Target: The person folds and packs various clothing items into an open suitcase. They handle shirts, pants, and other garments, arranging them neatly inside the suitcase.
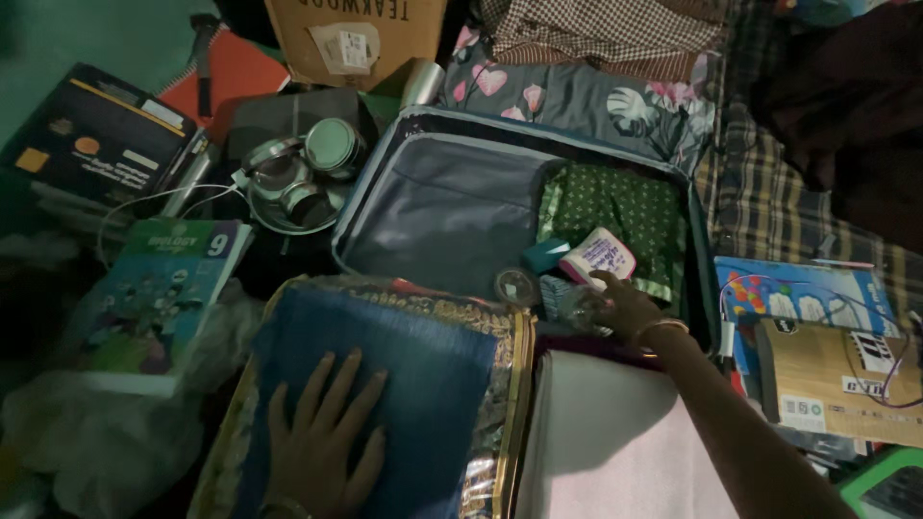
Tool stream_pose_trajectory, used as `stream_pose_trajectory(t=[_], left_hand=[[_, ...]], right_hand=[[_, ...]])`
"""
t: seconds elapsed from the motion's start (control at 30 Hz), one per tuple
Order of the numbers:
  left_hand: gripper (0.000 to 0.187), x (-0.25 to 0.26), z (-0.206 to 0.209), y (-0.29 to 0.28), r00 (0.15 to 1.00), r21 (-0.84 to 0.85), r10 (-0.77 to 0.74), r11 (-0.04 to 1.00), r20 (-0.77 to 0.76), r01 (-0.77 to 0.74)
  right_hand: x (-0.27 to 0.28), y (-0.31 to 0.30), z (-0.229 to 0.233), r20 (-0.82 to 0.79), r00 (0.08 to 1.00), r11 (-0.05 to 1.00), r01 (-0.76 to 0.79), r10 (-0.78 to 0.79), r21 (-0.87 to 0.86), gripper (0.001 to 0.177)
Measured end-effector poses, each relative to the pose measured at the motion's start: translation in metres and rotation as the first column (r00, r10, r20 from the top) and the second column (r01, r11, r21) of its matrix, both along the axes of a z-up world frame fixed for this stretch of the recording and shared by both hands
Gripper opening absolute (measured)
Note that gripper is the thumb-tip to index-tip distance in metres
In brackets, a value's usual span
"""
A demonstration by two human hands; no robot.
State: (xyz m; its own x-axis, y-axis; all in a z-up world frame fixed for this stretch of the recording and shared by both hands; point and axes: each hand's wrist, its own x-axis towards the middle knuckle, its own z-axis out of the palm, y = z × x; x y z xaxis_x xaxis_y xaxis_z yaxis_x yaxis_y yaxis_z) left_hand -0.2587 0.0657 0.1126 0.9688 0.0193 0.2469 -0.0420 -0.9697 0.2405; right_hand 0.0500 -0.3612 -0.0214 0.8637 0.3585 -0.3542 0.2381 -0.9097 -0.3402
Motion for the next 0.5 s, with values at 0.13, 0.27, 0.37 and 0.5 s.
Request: stream_pose_trajectory(t=[0.13,0.27,0.37,0.5], left_hand=[[0.062,0.000,0.011,-0.001,0.998,-0.004,0.010,1.000,-0.055,-0.011],[0.061,0.001,0.015,-0.003,0.998,-0.001,0.007,1.000,-0.061,-0.007],[0.061,0.002,0.015,-0.004,0.997,-0.018,0.014,1.000,-0.075,-0.016],[0.060,0.005,0.011,-0.004,0.999,-0.019,-0.001,1.000,-0.033,0.000]], right_hand=[[-0.015,0.001,-0.011,-0.035,0.994,0.995,0.100,-0.099,0.018,0.069],[-0.011,0.008,-0.004,-0.013,1.000,0.998,-0.003,0.003,-0.057,0.067],[-0.007,0.006,0.010,-0.007,1.000,0.999,-0.026,0.026,0.019,0.066],[-0.035,-0.003,0.047,0.234,0.957,0.969,0.119,-0.171,0.218,0.065]])
